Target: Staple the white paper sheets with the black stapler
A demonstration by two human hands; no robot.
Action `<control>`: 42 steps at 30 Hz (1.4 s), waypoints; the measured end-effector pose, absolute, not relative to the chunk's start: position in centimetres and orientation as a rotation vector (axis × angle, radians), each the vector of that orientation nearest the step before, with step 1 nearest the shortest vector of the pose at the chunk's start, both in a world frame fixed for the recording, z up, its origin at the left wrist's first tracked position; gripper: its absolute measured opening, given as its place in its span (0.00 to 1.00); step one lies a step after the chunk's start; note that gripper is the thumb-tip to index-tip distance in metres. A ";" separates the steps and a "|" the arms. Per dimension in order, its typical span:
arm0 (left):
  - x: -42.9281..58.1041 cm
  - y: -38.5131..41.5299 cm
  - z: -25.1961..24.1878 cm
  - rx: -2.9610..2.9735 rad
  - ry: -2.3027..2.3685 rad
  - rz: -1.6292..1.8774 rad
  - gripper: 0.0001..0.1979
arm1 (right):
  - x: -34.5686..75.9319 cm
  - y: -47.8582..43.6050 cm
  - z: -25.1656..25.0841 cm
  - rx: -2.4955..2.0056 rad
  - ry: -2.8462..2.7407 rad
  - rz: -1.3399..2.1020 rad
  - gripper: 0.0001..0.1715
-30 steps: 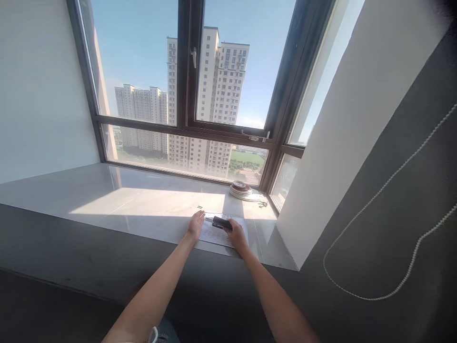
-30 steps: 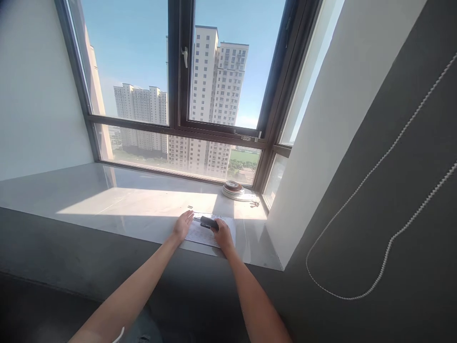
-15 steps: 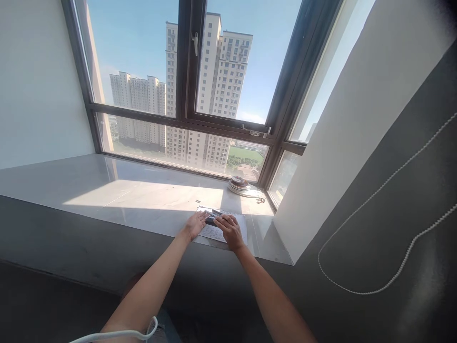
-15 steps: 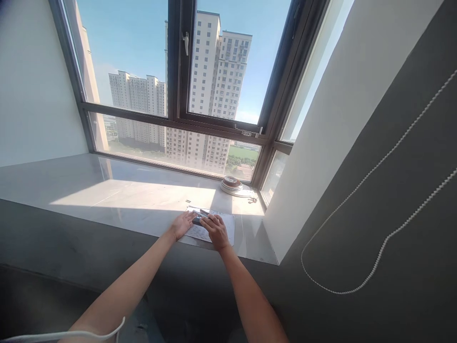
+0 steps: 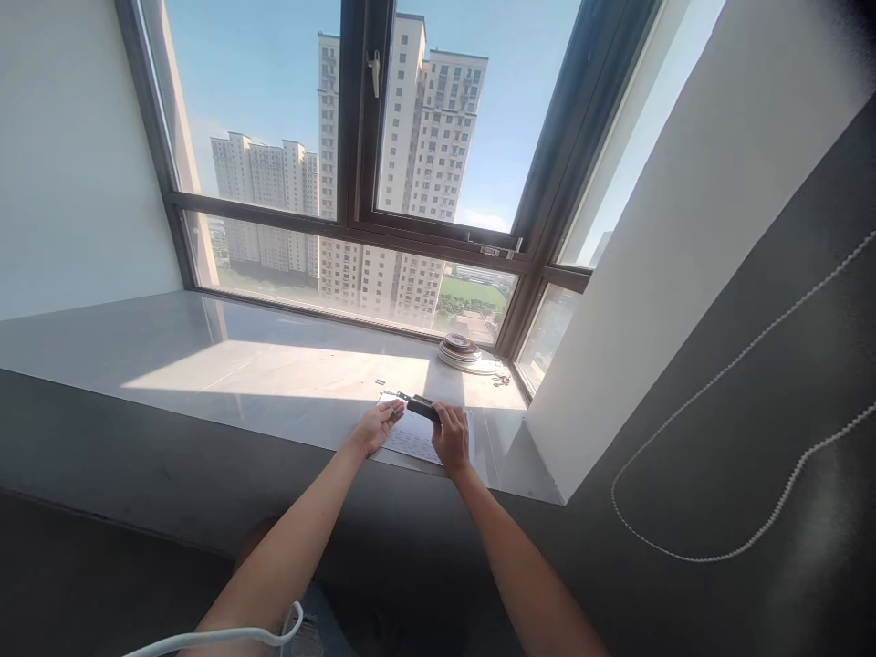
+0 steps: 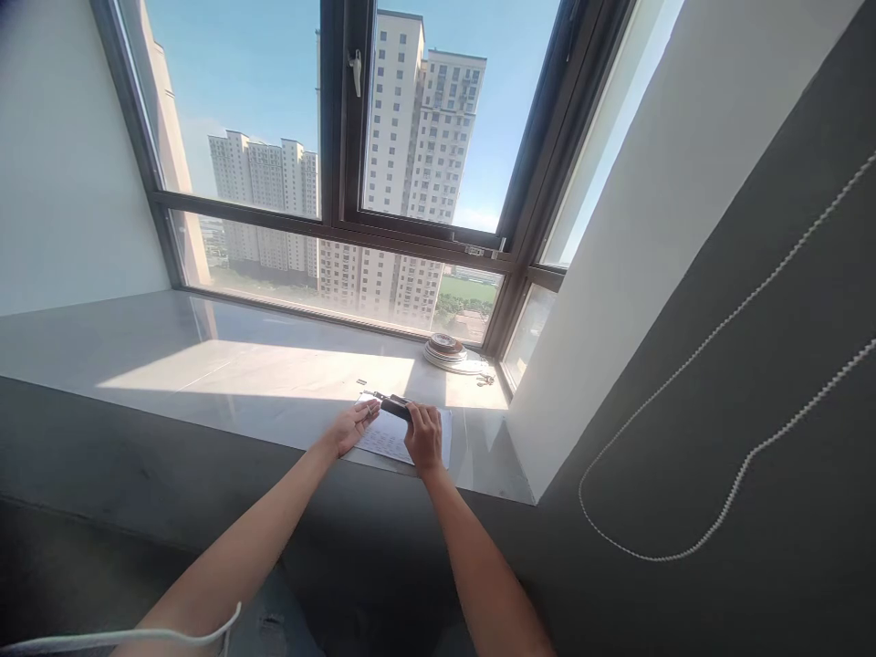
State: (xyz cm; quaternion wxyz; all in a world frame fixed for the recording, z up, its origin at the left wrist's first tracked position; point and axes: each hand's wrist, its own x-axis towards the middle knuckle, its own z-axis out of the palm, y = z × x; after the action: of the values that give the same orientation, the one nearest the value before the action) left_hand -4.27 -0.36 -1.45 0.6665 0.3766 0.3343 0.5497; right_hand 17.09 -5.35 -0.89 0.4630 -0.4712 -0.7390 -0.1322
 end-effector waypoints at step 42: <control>-3.4 -3.1 0.4 1.532 0.737 0.979 0.26 | 16.9 -6.0 -0.2 -0.854 -1.927 0.002 0.17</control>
State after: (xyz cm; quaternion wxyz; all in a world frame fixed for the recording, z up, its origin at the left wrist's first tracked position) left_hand -3.43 -3.08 0.38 0.5563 0.6490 0.3122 0.4145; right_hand 16.93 -5.97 -0.16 0.4942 -0.3522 -0.7948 0.0008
